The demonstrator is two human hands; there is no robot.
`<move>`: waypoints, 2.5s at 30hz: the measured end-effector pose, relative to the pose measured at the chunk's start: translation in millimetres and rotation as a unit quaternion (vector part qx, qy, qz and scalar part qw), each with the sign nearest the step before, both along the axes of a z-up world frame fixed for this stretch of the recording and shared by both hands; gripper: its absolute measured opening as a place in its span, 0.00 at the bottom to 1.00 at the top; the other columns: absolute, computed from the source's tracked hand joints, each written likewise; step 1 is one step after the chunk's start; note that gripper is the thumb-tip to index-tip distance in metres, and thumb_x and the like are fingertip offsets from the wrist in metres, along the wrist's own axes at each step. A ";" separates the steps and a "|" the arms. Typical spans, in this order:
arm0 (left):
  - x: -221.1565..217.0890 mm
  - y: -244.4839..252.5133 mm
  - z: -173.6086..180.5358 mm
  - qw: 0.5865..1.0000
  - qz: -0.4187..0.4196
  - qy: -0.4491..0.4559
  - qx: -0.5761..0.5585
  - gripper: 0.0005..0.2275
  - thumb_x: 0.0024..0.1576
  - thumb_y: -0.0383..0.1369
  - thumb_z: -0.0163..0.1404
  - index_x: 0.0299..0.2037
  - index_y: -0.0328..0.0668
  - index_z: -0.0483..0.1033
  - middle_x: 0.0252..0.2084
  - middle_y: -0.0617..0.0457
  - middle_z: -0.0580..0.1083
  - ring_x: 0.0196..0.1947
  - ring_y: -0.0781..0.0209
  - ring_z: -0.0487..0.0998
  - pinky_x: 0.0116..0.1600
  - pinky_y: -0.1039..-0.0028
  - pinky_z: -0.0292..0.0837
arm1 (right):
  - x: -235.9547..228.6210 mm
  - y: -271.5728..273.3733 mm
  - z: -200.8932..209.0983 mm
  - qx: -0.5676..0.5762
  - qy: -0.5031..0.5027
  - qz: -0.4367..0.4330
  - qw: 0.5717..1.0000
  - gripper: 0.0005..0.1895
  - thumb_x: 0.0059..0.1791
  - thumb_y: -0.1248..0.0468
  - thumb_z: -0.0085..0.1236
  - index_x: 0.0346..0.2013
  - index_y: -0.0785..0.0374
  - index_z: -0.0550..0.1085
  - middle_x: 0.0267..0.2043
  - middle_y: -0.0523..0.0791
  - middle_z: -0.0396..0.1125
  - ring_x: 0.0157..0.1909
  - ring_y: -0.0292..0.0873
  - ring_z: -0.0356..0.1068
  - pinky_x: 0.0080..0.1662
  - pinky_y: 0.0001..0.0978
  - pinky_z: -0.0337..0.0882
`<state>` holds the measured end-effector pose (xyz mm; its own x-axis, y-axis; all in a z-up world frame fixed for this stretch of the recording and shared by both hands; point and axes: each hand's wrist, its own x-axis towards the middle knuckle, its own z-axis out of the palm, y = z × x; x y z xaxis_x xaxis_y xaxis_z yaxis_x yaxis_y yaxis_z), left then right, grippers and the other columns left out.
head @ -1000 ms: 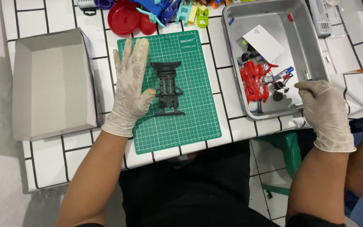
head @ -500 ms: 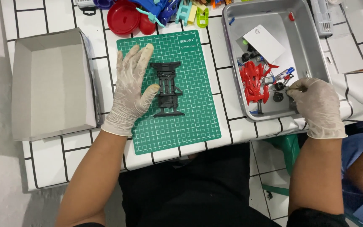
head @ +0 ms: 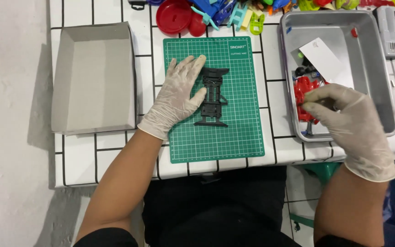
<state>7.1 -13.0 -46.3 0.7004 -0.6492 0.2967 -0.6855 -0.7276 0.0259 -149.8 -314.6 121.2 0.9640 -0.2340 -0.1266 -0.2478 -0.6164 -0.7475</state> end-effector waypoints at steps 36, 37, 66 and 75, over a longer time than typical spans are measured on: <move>-9.5 6.9 30.5 0.912 -0.099 0.246 -0.312 0.41 0.61 0.33 0.55 0.80 0.56 0.37 0.64 0.46 0.65 0.64 0.51 0.72 0.75 0.57 0.59 | 116.5 85.6 -112.7 -0.167 -0.212 0.260 0.927 0.07 0.51 0.72 0.64 0.40 0.59 0.74 0.54 0.49 0.72 0.61 0.53 0.71 0.61 0.47 0.70; -9.9 7.7 31.1 0.912 -0.099 0.246 -0.313 0.41 0.61 0.33 0.55 0.80 0.56 0.37 0.64 0.46 0.65 0.64 0.51 0.72 0.75 0.57 0.59 | 116.5 85.8 -113.0 -0.167 -0.211 0.260 0.927 0.07 0.51 0.72 0.64 0.40 0.59 0.74 0.54 0.49 0.72 0.61 0.53 0.71 0.61 0.47 0.70; -13.3 8.5 38.7 0.882 -0.133 0.267 -0.364 0.38 0.60 0.26 0.54 0.78 0.52 0.46 0.69 0.44 0.62 0.67 0.50 0.70 0.73 0.62 0.65 | 114.7 85.3 -120.3 -0.173 -0.247 0.259 0.918 0.05 0.51 0.69 0.66 0.40 0.59 0.77 0.54 0.47 0.73 0.59 0.53 0.72 0.59 0.45 0.71; -17.5 11.8 46.9 0.840 -0.156 0.277 -0.440 0.36 0.63 0.21 0.52 0.78 0.50 0.44 0.78 0.48 0.57 0.75 0.52 0.65 0.75 0.68 0.69 | 109.5 92.3 -106.5 -0.148 -0.340 0.293 0.881 0.06 0.54 0.74 0.62 0.44 0.68 0.74 0.54 0.56 0.69 0.54 0.57 0.71 0.56 0.48 0.73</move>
<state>-10.4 -1.2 0.6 0.7257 -0.5267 0.4426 -0.5445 -0.0464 0.8375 -40.3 -222.3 14.6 0.7593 0.4033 0.5107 0.6214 -0.6822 -0.3852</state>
